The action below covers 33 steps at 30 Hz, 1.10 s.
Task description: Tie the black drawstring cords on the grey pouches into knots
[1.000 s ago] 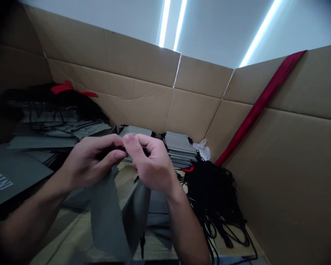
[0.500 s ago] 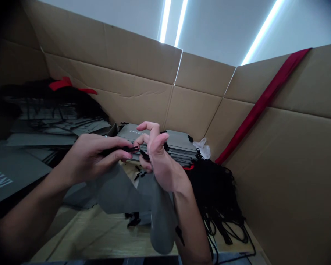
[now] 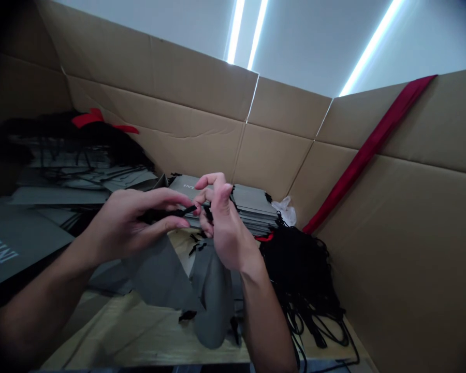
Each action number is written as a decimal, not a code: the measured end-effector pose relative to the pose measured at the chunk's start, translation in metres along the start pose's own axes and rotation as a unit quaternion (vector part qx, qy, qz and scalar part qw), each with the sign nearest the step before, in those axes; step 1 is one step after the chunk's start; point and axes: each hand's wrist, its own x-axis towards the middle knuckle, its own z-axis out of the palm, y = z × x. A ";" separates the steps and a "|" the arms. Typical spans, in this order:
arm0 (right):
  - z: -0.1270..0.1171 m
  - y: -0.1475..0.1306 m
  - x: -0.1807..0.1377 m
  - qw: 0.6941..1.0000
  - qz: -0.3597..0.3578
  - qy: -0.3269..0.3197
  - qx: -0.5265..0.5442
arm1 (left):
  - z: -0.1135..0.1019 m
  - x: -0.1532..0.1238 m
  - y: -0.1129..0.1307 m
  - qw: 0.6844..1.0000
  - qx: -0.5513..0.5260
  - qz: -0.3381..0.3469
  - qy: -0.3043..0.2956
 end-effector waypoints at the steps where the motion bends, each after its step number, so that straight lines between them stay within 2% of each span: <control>1: 0.001 0.000 -0.002 1.000 0.009 -0.007 -0.003 | 0.001 0.000 0.002 1.000 -0.017 0.001 -0.010; 7: 0.008 0.006 -0.004 0.998 0.030 -0.047 0.009 | 0.006 0.004 0.012 0.986 -0.145 -0.065 -0.040; 11: 0.014 0.010 -0.003 0.999 -0.017 -0.015 -0.029 | 0.010 0.006 0.018 0.976 -0.181 -0.115 -0.035; 14: 0.017 0.010 -0.003 0.996 -0.052 0.016 -0.071 | 0.011 0.006 0.018 0.979 -0.158 -0.121 -0.031; 17: 0.014 0.005 -0.001 0.996 -0.045 0.003 -0.076 | 0.011 0.007 0.015 0.986 -0.122 -0.109 0.013; 21: 0.001 -0.002 0.005 0.996 0.021 -0.060 -0.059 | 0.006 0.008 0.008 0.978 -0.103 -0.138 0.116; 23: -0.005 -0.002 0.008 0.996 0.012 -0.042 -0.077 | 0.001 0.008 0.004 0.975 -0.101 -0.151 0.131; 27: -0.014 -0.003 0.009 0.985 -0.053 0.040 -0.158 | -0.006 0.007 -0.005 0.984 -0.072 -0.135 0.093; 31: -0.021 -0.010 0.002 0.939 -0.136 0.113 -0.296 | -0.009 0.005 -0.015 0.995 0.004 -0.092 0.027; 33: -0.024 -0.014 -0.003 0.918 -0.168 0.119 -0.339 | -0.010 0.006 -0.017 0.997 0.011 -0.075 -0.012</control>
